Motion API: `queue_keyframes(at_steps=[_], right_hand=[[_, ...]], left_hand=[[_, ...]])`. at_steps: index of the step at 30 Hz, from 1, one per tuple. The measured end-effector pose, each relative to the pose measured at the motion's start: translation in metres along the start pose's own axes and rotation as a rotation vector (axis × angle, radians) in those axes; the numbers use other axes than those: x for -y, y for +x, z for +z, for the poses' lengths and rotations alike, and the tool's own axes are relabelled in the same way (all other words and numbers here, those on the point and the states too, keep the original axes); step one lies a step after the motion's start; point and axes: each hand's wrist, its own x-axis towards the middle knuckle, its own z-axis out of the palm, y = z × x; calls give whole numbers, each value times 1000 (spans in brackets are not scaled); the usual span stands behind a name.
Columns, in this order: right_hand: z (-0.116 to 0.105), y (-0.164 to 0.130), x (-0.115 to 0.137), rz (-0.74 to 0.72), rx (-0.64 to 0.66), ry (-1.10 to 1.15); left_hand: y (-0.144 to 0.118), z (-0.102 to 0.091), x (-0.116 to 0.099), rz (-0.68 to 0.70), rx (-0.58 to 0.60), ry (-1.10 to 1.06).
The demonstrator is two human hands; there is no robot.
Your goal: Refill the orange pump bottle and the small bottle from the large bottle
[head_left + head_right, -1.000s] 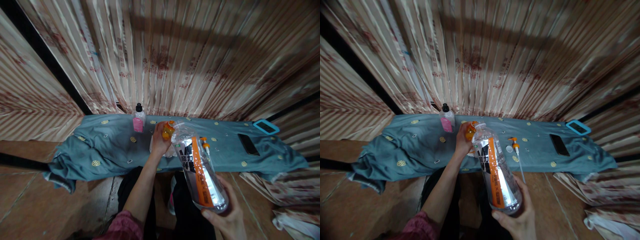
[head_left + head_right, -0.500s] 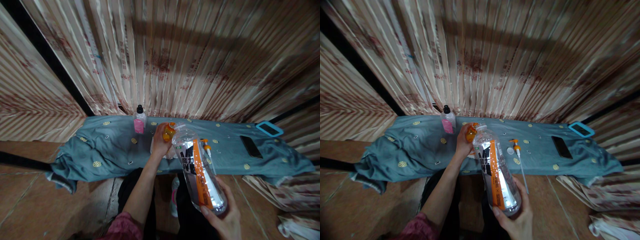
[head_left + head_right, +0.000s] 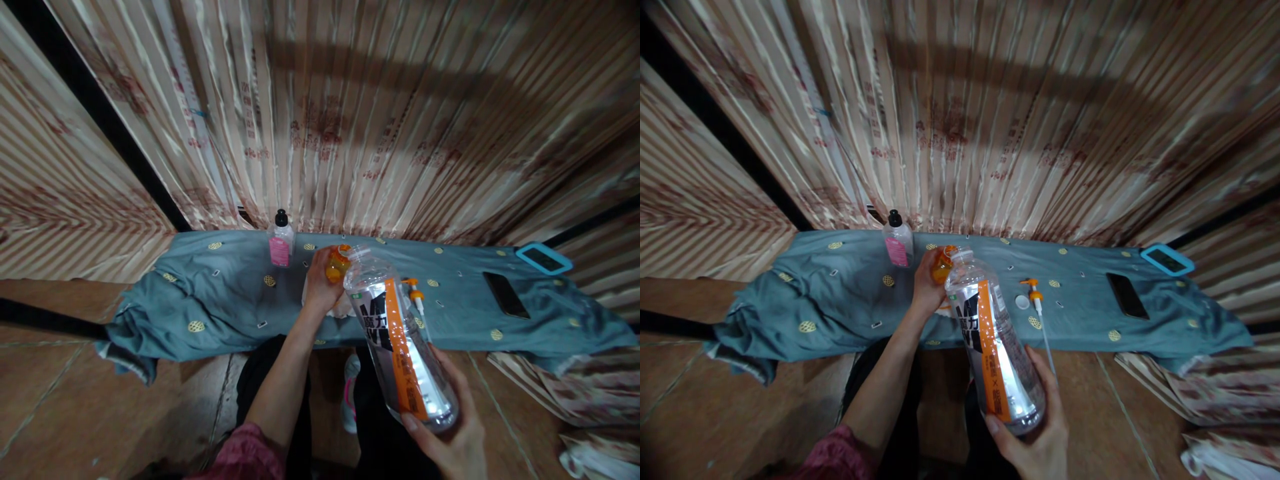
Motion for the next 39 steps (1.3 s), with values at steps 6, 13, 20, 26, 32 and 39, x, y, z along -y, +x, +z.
queue_keyframes(at_steps=[6,13,20,26,32,39], right_hand=[[-3,-2,5,14,4,-8],[-4,-4,-1,28,18,70],[-4,-6,8,12,1,-38],[-7,-2,13,0,-17,-114],[-25,11,-15,-188,91,-204],[-23,11,-17,-147,81,-171]], left_hand=[[0,-1,2,-2,5,17],[1,-1,5,2,11,-13],[2,0,5,17,14,0],[3,3,6,-4,29,27],[4,2,9,-14,55,-8],[11,-9,0,-47,163,74]])
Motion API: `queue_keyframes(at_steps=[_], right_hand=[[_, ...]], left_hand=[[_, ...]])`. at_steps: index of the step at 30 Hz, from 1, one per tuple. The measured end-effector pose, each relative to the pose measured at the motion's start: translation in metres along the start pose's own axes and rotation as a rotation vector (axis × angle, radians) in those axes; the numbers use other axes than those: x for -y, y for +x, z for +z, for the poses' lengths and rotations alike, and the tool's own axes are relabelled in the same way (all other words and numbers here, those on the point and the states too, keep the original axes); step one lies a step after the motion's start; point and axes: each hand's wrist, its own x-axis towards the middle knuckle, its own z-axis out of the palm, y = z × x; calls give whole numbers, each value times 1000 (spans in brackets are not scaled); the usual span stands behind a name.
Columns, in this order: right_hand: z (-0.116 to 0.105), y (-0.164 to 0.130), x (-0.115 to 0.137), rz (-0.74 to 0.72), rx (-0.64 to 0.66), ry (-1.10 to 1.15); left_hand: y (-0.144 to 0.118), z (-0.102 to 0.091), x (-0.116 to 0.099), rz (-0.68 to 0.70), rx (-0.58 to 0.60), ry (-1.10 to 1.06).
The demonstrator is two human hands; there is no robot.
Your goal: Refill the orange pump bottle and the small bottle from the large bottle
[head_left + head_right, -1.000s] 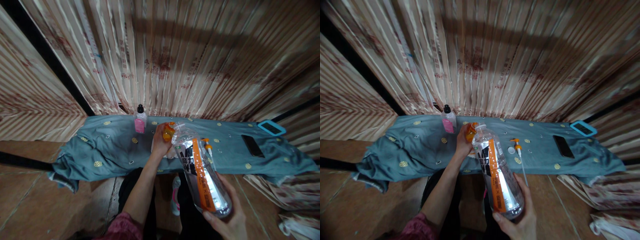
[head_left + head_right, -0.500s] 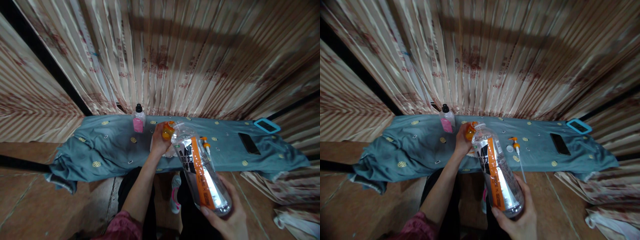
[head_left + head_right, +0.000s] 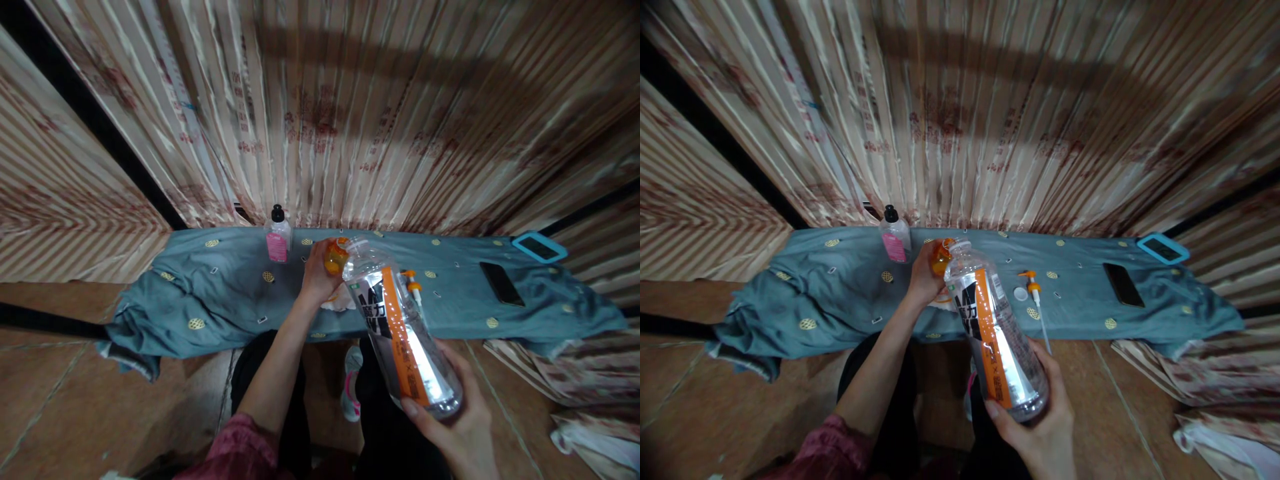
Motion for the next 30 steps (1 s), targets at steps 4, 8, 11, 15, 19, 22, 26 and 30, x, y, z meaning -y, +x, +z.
queue_keyframes(at_steps=[4,8,11,15,19,22,26,30], right_hand=[[-2,2,-5,-22,37,-24],[4,1,12,103,-42,27],[10,-1,33,152,-95,40],[12,-1,46,153,-112,39],[13,-1,47,161,-122,26],[13,0,46,157,-128,30],[13,0,44,142,-129,32],[12,2,45,111,-143,12]], left_hand=[[3,-5,-3,-4,26,59],[9,-8,-5,5,68,78],[12,-9,-4,11,80,78],[13,-7,-1,28,76,24],[12,-4,-1,0,71,-41],[12,-2,-2,-11,68,-38],[13,-1,0,29,60,-30],[16,-1,1,66,36,-37]])
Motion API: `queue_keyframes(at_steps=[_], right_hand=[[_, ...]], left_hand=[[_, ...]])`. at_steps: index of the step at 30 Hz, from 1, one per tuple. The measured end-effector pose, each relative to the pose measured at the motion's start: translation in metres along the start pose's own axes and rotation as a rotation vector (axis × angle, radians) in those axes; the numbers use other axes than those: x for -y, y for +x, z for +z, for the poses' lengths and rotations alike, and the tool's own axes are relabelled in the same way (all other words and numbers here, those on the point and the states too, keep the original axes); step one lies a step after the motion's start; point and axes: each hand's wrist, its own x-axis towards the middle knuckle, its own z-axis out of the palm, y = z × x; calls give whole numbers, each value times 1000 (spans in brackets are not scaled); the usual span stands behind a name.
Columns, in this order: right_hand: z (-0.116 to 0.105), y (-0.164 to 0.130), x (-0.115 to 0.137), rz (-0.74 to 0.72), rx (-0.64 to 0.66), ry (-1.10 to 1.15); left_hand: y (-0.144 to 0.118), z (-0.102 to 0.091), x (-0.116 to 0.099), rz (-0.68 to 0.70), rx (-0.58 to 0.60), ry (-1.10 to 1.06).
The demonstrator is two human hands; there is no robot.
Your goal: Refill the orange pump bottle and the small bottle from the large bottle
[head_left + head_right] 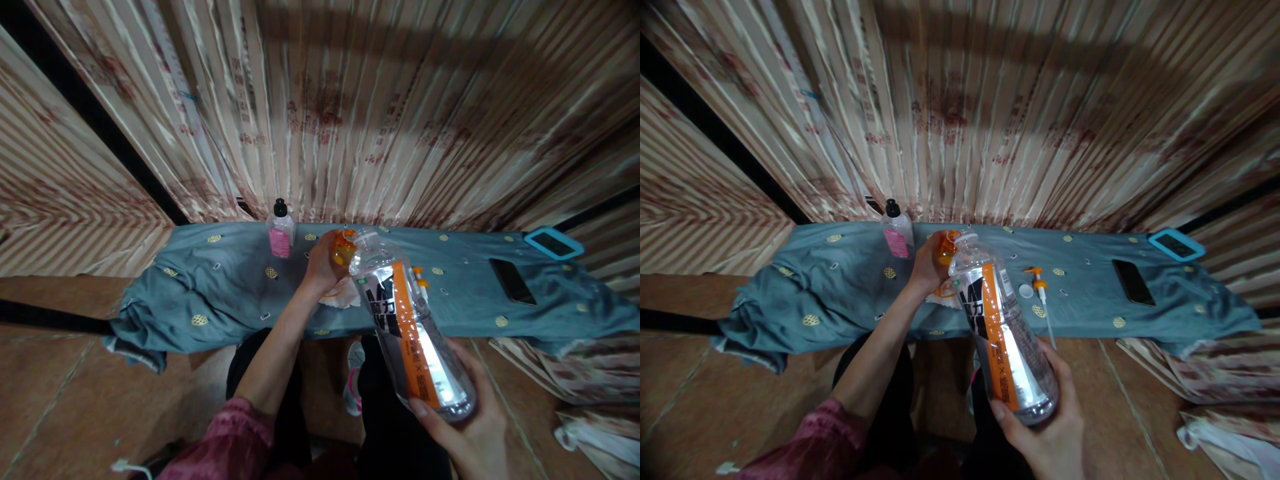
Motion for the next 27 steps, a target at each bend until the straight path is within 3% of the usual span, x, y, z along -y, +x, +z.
queue_keyframes(at_steps=[8,18,27], right_hand=[[0,3,-2,-18,-9,-4],[0,-3,-8,49,3,23],[-6,1,-9,73,-27,5]], left_hand=[[5,3,-1,21,-43,-18],[-5,8,-1,-49,-4,-23],[4,19,-3,12,2,15]])
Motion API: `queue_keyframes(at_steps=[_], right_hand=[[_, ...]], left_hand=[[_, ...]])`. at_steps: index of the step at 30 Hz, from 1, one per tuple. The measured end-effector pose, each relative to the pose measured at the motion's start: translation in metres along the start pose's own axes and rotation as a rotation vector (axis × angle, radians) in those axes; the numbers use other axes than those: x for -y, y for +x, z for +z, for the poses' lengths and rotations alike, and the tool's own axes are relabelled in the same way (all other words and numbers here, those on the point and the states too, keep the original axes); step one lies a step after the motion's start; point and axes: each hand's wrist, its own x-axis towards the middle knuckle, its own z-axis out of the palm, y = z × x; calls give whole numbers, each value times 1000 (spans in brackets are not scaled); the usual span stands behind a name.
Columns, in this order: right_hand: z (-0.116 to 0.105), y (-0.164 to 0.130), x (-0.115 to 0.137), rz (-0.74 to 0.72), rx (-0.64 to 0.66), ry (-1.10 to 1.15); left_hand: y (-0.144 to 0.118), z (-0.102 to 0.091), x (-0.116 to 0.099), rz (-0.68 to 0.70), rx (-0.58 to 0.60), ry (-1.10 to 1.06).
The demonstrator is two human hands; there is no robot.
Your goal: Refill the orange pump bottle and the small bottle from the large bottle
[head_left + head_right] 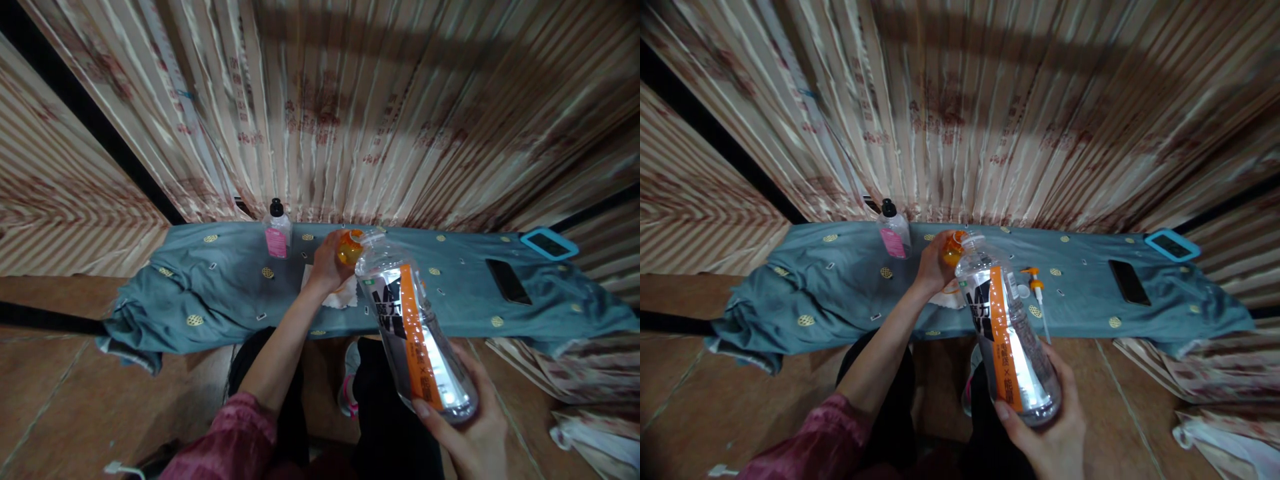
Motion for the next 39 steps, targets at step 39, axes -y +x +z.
queue_keyframes(at_steps=[39], right_hand=[[-2,31,-36,-149,131,49]], left_hand=[[4,-5,3,-113,6,-120]])
